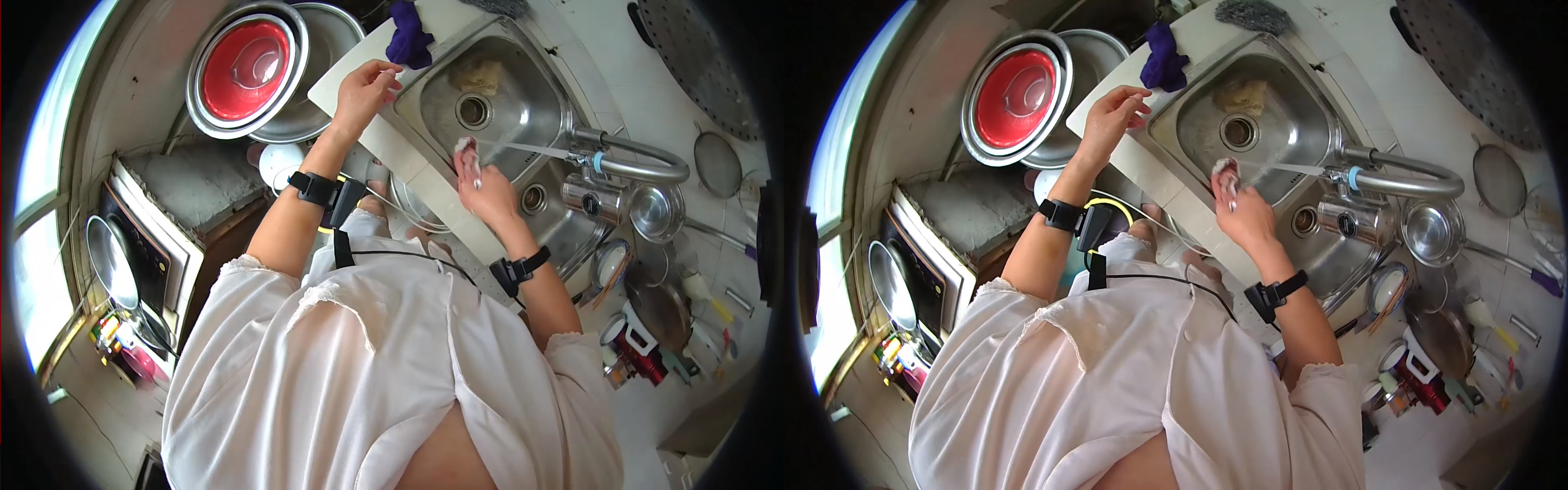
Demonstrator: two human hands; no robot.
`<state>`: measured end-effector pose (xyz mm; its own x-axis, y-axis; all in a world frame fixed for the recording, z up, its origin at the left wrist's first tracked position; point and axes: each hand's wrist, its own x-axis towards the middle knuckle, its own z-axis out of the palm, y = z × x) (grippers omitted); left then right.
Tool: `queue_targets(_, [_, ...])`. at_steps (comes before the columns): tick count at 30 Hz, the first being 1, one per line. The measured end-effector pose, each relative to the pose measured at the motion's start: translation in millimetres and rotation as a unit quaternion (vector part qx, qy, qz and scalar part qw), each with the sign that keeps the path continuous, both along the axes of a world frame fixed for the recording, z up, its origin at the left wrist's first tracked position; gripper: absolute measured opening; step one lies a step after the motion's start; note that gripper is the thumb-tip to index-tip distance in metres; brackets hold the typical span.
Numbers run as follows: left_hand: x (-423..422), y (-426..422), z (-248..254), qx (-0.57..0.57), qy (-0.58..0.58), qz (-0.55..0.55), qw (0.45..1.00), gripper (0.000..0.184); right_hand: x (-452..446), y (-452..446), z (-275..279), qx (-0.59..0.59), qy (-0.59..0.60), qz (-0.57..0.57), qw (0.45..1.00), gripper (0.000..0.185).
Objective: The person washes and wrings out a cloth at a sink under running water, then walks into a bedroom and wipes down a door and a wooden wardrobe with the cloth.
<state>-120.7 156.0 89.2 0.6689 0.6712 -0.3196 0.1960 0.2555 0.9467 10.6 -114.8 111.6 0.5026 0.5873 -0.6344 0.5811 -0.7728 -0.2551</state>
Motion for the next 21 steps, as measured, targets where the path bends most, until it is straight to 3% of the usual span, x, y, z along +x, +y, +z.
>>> queue_targets(1, [7, -3, 3, 0.002, -0.002, -0.020, 1.000, 0.028, 1, 5, -8, 0.070, 0.061, -0.014, 0.996, 0.054])
queue_targets(3, [27, -12, 13, 0.020, 0.013, -0.048, 0.999, 0.027, -37, 32, -24, 0.267, 0.042, -0.052, 0.961, 0.056])
queue_targets(4, [39, -18, 21, 0.041, 0.025, -0.064, 0.997, 0.027, -57, 66, 13, 0.224, 0.071, -0.030, 0.971, 0.055])
queue_targets(5, [52, -29, 31, 0.040, 0.019, -0.078, 0.996, 0.026, -76, 81, 4, 0.305, 0.105, -0.035, 0.946, 0.058])
queue_targets(6, [68, -38, 22, 0.079, -0.033, -0.102, 0.991, 0.027, -96, 94, -12, 0.400, 0.145, -0.040, 0.904, 0.060])
queue_targets(9, [111, -85, 22, 0.175, -0.019, -0.186, 0.967, 0.036, -127, 106, -69, 0.673, 0.338, -0.138, 0.643, 0.068])
queue_targets(12, [147, -135, 6, 0.194, 0.016, -0.245, 0.950, 0.042, -124, 48, -81, 0.531, 0.116, -0.006, 0.840, 0.067])
queue_targets(14, [162, -160, 7, 0.133, 0.012, -0.275, 0.952, 0.045, -112, 7, -85, 0.491, -0.015, -0.006, 0.871, 0.072])
queue_targets(15, [169, -176, 7, 0.072, 0.012, -0.289, 0.954, 0.049, -105, -19, -78, 0.465, -0.026, -0.009, 0.885, 0.070])
queue_targets(17, [185, -190, -31, 0.066, 0.008, -0.312, 0.948, 0.045, -96, -78, -58, 0.433, -0.043, -0.018, 0.900, 0.069])
queue_targets(19, [190, -207, -32, -0.021, 0.013, -0.274, 0.961, 0.044, -97, -142, -39, 0.269, 0.076, -0.094, 0.956, 0.060])
queue_targets(21, [189, -201, -100, 0.200, -0.088, -0.331, 0.918, 0.050, -99, -210, -48, 0.304, -0.066, -0.093, 0.946, 0.055])
